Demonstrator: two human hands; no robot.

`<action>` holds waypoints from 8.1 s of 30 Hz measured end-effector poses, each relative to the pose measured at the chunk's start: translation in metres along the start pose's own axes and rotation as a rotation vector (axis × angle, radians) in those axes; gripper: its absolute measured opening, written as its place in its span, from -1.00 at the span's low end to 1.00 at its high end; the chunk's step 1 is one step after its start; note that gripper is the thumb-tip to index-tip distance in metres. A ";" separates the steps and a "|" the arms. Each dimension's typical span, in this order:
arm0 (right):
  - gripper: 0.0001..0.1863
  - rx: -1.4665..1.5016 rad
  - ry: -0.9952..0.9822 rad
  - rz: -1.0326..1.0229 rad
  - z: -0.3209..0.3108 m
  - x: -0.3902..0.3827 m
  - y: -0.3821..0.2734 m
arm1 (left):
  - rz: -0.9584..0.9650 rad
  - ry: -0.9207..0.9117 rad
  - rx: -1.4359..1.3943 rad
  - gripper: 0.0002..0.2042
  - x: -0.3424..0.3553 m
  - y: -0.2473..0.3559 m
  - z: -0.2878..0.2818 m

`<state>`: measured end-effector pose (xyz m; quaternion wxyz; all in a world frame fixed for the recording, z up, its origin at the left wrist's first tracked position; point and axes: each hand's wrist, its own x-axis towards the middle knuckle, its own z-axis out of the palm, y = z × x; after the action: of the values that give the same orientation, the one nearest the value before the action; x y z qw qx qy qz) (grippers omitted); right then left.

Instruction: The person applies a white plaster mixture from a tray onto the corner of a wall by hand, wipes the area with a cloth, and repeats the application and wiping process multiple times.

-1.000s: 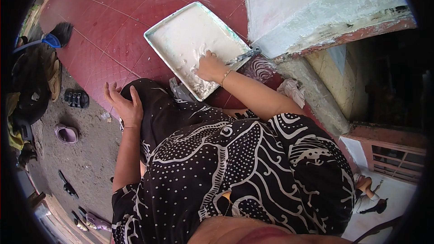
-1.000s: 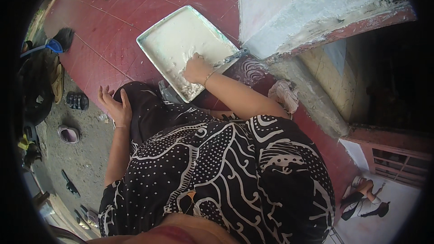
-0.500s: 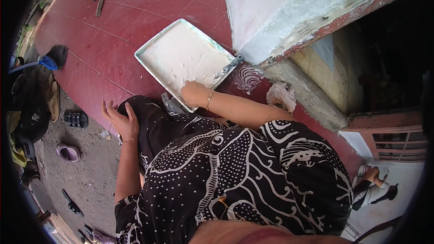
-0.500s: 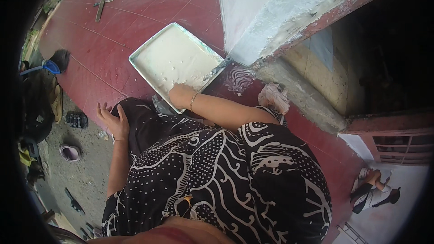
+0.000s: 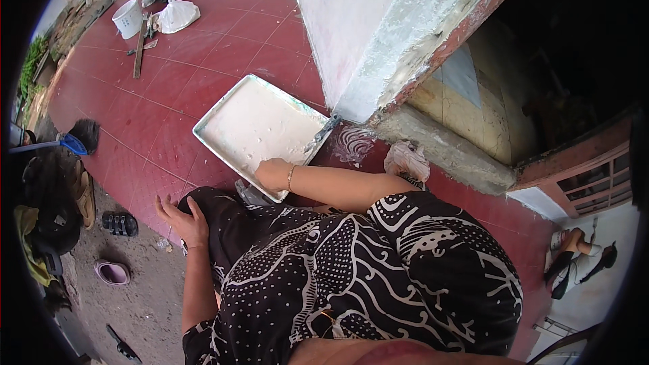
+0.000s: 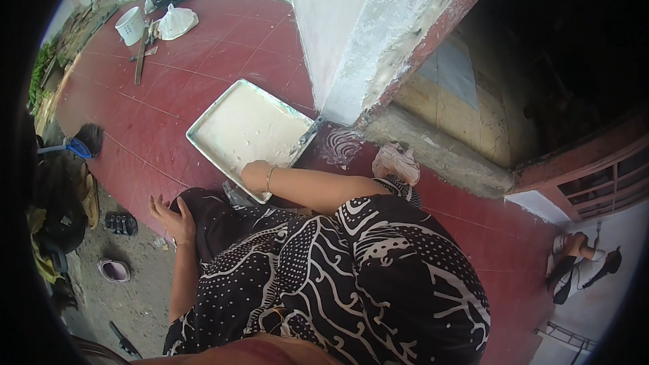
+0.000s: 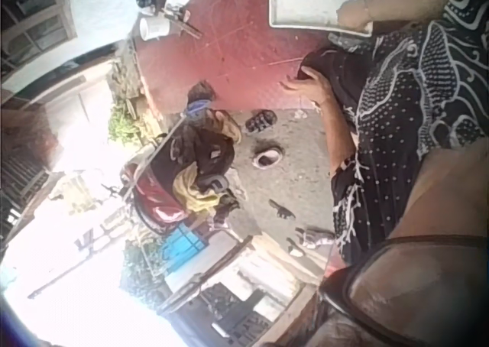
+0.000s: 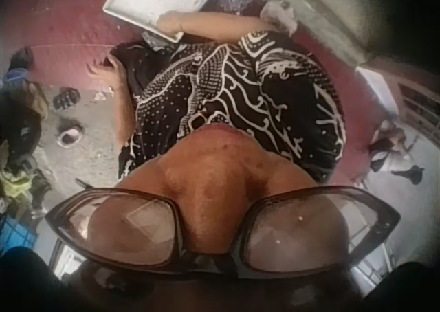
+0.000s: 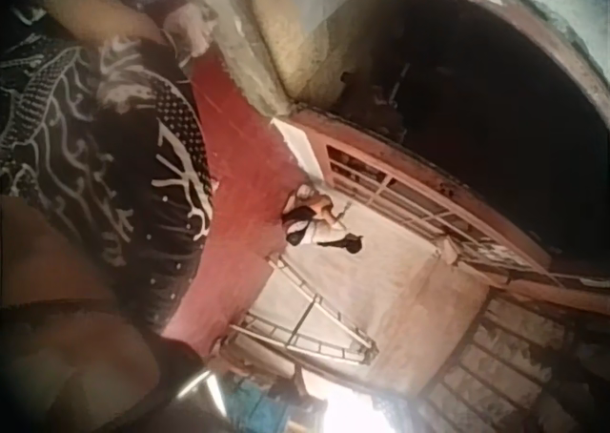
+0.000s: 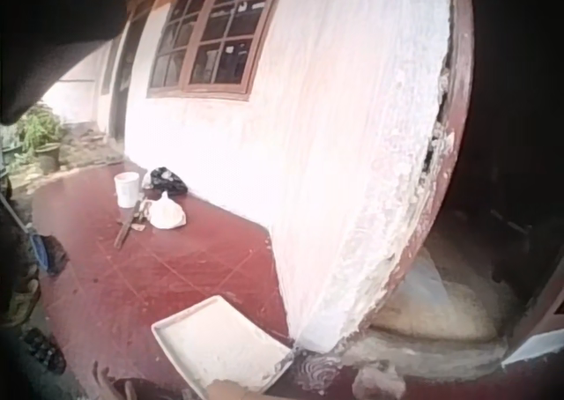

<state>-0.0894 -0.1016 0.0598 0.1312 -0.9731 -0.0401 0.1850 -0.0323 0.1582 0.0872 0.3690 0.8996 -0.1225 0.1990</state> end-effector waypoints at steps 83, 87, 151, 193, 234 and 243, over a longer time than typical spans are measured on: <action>-0.68 -1.126 1.931 0.349 -0.416 -0.269 0.165 | -0.012 0.007 -0.063 -0.52 -0.002 -0.005 0.000; -0.63 -1.085 1.863 0.426 -0.412 -0.268 0.170 | 0.006 0.006 -0.041 -0.52 -0.003 -0.010 0.000; -0.51 -1.326 1.228 0.719 -0.406 -0.316 0.124 | 0.061 -0.004 -0.029 -0.55 -0.003 -0.015 0.002; -0.84 -1.535 0.996 0.700 -0.406 -0.297 0.149 | 0.002 -0.059 -0.099 -0.57 -0.006 -0.021 0.002; -0.76 -1.394 1.109 0.747 -0.384 -0.302 0.132 | 0.115 -0.006 0.048 -0.50 -0.005 -0.022 -0.001; -0.84 -1.040 1.294 0.743 -0.337 -0.285 0.115 | 0.111 -0.052 0.050 -0.53 -0.002 -0.015 -0.001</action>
<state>-0.2259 -0.3293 0.4311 -0.3958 -0.7736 0.2793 -0.4084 -0.0292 0.1695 0.0780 0.3318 0.9052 -0.1766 0.1984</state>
